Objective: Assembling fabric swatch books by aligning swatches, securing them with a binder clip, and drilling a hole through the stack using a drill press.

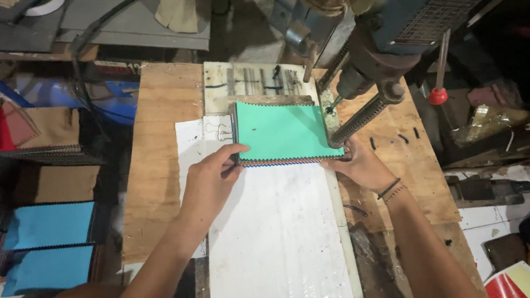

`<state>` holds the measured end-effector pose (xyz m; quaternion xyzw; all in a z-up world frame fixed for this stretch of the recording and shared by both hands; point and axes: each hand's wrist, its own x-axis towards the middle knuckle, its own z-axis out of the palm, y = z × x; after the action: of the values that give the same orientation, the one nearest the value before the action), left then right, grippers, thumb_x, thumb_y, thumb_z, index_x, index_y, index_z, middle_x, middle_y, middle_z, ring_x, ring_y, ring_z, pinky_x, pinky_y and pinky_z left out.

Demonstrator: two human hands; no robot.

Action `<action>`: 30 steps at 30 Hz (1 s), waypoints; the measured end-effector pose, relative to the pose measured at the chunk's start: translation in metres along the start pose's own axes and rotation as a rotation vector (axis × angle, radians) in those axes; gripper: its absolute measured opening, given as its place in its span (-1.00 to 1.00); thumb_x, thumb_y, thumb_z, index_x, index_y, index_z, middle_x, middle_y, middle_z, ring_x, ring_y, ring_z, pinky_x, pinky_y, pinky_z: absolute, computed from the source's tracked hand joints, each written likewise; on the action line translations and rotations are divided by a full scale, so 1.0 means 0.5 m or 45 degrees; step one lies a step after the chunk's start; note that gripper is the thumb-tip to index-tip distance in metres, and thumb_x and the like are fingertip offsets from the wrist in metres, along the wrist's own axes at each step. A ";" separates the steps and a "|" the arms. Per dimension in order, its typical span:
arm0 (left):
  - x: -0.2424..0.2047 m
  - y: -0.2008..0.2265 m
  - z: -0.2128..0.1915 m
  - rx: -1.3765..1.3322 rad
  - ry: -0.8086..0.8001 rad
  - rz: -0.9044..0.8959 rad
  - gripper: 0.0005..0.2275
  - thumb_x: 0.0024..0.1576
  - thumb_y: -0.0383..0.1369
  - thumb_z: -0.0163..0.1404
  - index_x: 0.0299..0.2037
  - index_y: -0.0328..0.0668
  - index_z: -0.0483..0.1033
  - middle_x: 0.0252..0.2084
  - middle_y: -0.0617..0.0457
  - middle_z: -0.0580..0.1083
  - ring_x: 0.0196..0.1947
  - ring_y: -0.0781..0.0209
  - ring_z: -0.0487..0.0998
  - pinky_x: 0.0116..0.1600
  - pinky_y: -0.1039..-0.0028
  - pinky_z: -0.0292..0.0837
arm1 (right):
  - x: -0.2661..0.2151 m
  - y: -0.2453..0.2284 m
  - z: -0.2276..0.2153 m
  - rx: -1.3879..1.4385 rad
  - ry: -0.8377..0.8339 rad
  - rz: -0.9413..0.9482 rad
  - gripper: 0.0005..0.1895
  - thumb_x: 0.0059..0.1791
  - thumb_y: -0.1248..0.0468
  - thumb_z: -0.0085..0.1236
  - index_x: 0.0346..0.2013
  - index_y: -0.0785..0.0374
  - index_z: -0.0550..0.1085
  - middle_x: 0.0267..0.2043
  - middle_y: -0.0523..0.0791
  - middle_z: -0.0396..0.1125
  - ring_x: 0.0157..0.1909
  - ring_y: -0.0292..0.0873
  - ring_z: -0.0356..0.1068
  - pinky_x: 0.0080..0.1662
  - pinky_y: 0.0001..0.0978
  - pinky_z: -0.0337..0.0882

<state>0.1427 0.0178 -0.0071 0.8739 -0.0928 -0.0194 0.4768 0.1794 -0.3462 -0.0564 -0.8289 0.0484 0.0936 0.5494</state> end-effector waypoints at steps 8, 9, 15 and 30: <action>0.002 -0.006 0.000 -0.093 -0.067 -0.095 -0.61 0.15 -0.54 0.11 0.18 0.02 0.50 -0.02 -0.19 0.58 0.11 -0.06 0.62 0.18 0.32 0.60 | 0.009 0.051 -0.022 0.042 0.049 0.067 -0.01 -0.20 0.48 0.39 0.45 0.38 0.10 0.21 0.06 0.30 -0.07 0.01 0.50 -0.08 -0.19 0.60; -0.005 0.002 -0.005 -0.093 -0.068 -0.095 -0.61 0.15 -0.54 0.11 0.18 0.02 0.50 -0.02 -0.19 0.58 0.11 -0.06 0.62 0.18 0.32 0.60 | -0.001 0.021 -0.005 0.042 0.050 0.069 -0.01 -0.20 0.48 0.39 0.45 0.38 0.10 0.21 0.06 0.30 -0.07 0.01 0.50 -0.08 -0.19 0.60; -0.031 -0.020 0.017 0.257 0.177 0.383 -0.50 0.19 -0.41 0.13 0.35 -0.08 0.29 0.14 -0.35 0.28 0.13 -0.30 0.53 0.18 0.11 0.59 | -0.070 -0.134 0.067 0.010 0.134 0.039 0.13 -0.19 0.44 0.38 0.55 0.17 -0.06 0.30 0.05 0.26 0.04 0.00 0.47 0.08 -0.18 0.55; 0.000 -0.060 0.038 0.306 0.295 0.572 -0.73 0.17 -0.45 0.13 0.06 0.09 0.60 0.01 0.11 0.38 -0.08 0.09 0.68 0.04 0.41 0.69 | -0.045 0.021 0.061 0.031 0.360 -0.038 -0.03 -0.18 0.40 0.43 0.45 0.22 0.14 0.30 0.12 0.30 0.04 0.00 0.48 0.12 -0.14 0.50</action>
<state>0.1448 0.0179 -0.0423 0.8780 -0.2307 0.1981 0.3696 0.1525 -0.3228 -0.0728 -0.8277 0.1142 -0.0329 0.5484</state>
